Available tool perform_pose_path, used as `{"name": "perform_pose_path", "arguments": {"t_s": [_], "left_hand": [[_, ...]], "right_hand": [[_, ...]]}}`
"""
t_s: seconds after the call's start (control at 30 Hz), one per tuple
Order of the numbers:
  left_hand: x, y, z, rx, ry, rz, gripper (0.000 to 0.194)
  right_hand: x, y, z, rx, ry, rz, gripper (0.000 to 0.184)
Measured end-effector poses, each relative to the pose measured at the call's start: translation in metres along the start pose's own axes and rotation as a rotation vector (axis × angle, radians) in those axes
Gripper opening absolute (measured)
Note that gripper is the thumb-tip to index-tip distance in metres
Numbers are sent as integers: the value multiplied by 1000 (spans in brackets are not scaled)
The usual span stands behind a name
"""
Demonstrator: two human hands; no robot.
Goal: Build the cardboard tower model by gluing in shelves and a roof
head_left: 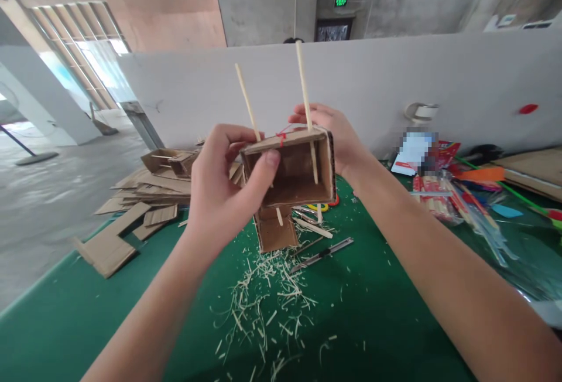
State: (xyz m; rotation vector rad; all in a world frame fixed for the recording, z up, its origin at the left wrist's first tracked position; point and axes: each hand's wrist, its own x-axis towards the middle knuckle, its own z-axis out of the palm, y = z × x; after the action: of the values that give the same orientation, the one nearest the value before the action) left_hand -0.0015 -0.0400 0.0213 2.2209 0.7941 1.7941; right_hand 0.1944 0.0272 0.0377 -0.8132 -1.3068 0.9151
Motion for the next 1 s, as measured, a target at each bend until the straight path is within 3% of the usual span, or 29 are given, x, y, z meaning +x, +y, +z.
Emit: {"name": "perform_pose_path", "arguments": {"t_s": [0.1,0.23,0.33,0.43,0.5,0.67,0.73,0.87,1.0], "left_hand": [[-3,-6,6,213,-85,83,22],[-7,-17,13,501,-181,277,24],[-11,-24,17,577,-211,298,30],[-14,-31,19,638,-238,317,48],[-16,-34,20,680,-265,365,60],[-17,-36,18,775,-296,416,60],[-17,-35,18,795,-302,405,58],[-16,-31,17,789,-303,315,63],[-11,-26,12,788,-377,250,74]], "right_hand": [[-7,2,0,-63,3,22,20],[-5,23,-14,-261,46,122,25],[-7,38,-29,-688,21,128,32],[-23,39,-38,-1008,109,94,33],[-40,34,-40,-975,105,153,35],[-71,23,-44,-414,-417,277,45],[-75,26,-46,-270,-527,280,60],[-72,41,-43,-273,-527,146,85],[-70,58,-34,-272,-475,32,71]]}}
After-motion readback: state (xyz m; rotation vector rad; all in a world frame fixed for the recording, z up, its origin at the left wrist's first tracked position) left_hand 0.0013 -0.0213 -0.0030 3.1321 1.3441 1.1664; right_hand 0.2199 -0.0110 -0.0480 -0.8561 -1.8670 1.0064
